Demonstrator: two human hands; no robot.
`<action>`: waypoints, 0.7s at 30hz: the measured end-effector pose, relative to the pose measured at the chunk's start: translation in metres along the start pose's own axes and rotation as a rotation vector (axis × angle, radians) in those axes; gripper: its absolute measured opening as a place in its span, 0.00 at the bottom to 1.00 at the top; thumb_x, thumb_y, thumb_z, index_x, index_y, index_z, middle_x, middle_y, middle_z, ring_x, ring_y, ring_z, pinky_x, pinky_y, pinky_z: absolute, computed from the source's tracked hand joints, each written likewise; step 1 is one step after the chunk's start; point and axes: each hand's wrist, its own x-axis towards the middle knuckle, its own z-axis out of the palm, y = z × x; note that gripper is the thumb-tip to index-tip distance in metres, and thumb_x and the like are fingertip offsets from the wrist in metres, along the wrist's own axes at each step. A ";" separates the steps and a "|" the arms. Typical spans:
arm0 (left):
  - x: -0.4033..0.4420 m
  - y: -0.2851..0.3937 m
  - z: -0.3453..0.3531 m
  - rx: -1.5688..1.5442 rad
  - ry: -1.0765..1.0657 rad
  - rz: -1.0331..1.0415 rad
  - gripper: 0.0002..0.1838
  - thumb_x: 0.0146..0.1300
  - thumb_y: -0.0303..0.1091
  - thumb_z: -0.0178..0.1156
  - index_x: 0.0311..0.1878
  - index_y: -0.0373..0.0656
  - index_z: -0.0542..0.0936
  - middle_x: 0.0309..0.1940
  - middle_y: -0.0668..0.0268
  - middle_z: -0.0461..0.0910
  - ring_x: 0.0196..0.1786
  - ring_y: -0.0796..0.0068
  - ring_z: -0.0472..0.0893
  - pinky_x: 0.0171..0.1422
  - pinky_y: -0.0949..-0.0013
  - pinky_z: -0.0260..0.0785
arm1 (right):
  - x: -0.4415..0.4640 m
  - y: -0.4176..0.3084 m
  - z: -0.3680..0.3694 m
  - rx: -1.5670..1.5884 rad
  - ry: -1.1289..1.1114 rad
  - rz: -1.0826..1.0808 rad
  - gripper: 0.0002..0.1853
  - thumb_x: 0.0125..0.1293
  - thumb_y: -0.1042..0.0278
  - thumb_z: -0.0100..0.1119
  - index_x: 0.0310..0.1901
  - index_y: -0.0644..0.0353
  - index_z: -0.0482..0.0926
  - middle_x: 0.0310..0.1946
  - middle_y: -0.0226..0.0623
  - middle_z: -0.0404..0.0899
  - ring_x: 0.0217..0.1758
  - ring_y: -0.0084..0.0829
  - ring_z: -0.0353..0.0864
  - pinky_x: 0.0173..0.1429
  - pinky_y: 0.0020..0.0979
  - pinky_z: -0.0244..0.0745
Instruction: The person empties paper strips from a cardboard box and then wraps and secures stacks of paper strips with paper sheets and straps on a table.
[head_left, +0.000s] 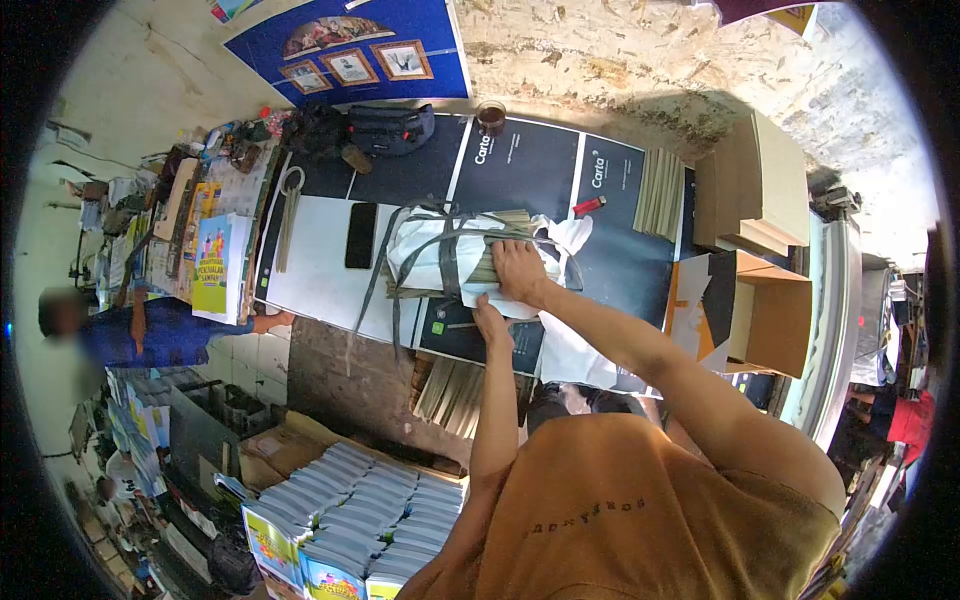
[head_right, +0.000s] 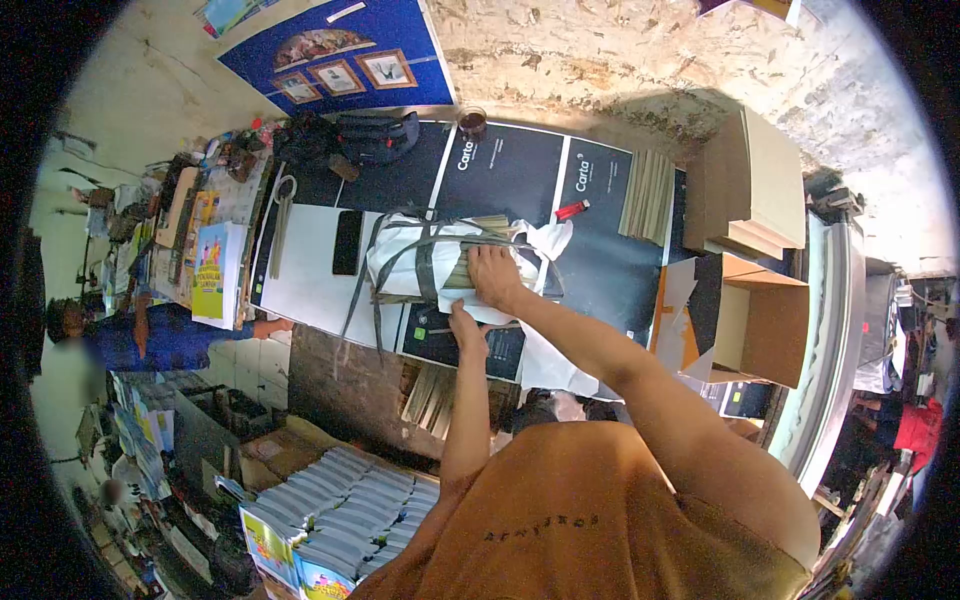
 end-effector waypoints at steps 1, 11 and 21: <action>0.004 -0.002 -0.002 -0.006 -0.015 -0.004 0.31 0.64 0.51 0.48 0.65 0.41 0.64 0.60 0.54 0.68 0.62 0.53 0.69 0.60 0.40 0.64 | 0.000 0.000 -0.004 -0.009 -0.032 0.002 0.27 0.49 0.64 0.63 0.50 0.66 0.68 0.43 0.49 0.76 0.49 0.46 0.77 0.54 0.42 0.70; -0.004 0.001 -0.003 -0.052 -0.023 0.015 0.31 0.65 0.52 0.46 0.67 0.44 0.62 0.63 0.55 0.66 0.63 0.53 0.69 0.60 0.38 0.63 | -0.011 0.016 -0.012 -0.026 -0.131 0.024 0.22 0.55 0.68 0.57 0.50 0.66 0.67 0.38 0.51 0.80 0.42 0.48 0.83 0.47 0.43 0.76; -0.058 -0.035 -0.002 -0.212 0.058 -0.103 0.49 0.51 0.79 0.49 0.60 0.43 0.69 0.60 0.60 0.70 0.62 0.66 0.67 0.66 0.52 0.53 | -0.058 0.067 -0.075 0.117 -0.450 0.143 0.29 0.42 0.64 0.69 0.47 0.65 0.69 0.33 0.53 0.82 0.39 0.53 0.83 0.40 0.47 0.79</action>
